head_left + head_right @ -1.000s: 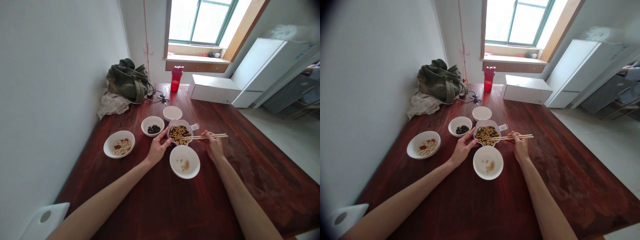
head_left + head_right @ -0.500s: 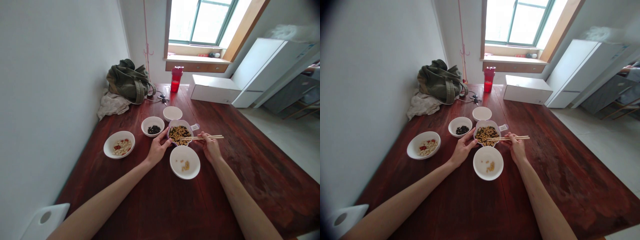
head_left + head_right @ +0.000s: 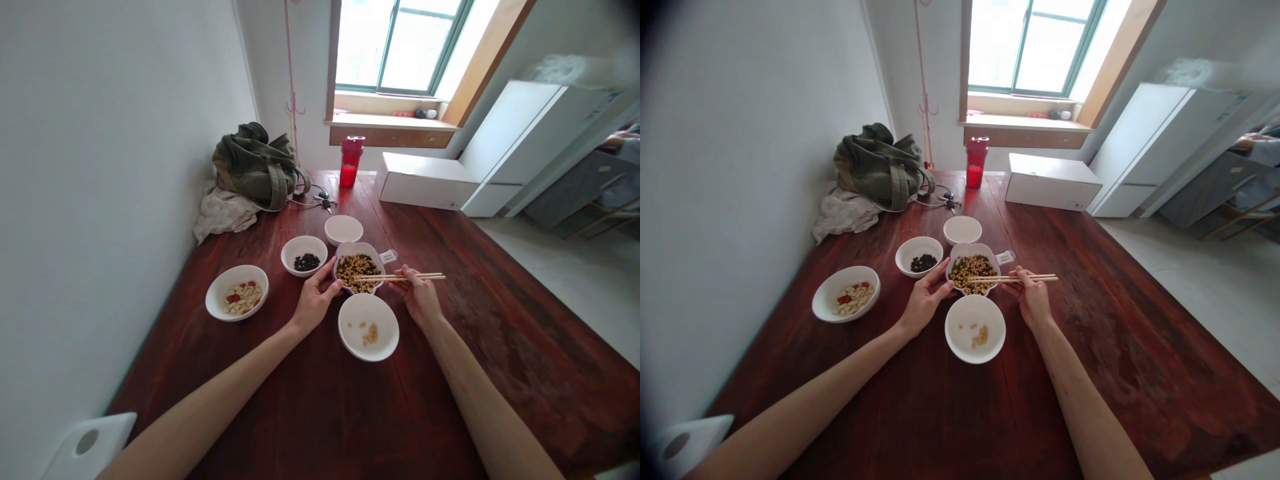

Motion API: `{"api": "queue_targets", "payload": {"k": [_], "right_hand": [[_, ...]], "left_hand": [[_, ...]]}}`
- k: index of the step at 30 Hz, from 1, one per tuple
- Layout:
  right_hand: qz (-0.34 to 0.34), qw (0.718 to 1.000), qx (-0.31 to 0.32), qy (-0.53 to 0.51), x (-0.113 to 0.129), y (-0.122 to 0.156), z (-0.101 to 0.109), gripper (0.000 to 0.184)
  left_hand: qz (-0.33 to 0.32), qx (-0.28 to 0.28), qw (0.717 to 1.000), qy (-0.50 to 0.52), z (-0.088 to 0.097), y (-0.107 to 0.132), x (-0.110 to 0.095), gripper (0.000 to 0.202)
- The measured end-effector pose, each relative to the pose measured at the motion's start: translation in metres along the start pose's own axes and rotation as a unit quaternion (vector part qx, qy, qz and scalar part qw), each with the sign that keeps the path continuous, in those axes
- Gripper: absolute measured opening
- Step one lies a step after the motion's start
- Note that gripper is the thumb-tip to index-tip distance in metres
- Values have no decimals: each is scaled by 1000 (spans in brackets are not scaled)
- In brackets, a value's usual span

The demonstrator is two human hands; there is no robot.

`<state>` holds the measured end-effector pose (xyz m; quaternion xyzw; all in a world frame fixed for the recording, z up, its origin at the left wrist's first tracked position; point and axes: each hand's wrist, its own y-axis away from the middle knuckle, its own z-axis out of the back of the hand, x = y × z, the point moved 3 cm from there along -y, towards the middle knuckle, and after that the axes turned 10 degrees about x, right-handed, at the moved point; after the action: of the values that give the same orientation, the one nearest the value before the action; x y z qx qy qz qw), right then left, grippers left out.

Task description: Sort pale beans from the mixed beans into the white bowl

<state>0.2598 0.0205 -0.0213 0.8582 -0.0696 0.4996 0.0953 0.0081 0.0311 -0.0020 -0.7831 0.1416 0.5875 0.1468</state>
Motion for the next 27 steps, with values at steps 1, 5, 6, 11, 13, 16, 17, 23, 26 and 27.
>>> {"api": "queue_targets", "payload": {"k": [1,5,6,11,13,16,17,23,26,27], "right_hand": [[-2,1000,-2,-2,0,0,0,16],[-10,1000,-1,-10,1,0,-1,15],[-13,1000,1,-12,2,0,-1,15],[-39,998,45,-9,9,2,-2,16],[-58,994,96,11,16,5,-4,22],[-90,981,166,50,26,13,-9,28],[-92,978,175,60,29,15,-9,29],[-49,984,161,66,38,16,-9,27],[3,992,116,51,36,10,-4,27],[17,994,96,48,35,7,-2,27]], "left_hand": [[0,0,1000,-1,0,0,0,70],[1,0,1000,-2,1,0,2,70],[1,0,1000,-2,1,0,2,69],[-3,-1,1000,-4,1,0,0,68],[-3,-2,1000,-4,0,1,-1,68],[-4,-3,1000,-4,0,1,-2,67],[-4,-3,1000,-4,0,1,-2,67],[-2,-2,1000,-5,1,0,0,69],[0,-1,1000,1,1,0,0,70],[1,0,1000,3,1,0,0,70]]}}
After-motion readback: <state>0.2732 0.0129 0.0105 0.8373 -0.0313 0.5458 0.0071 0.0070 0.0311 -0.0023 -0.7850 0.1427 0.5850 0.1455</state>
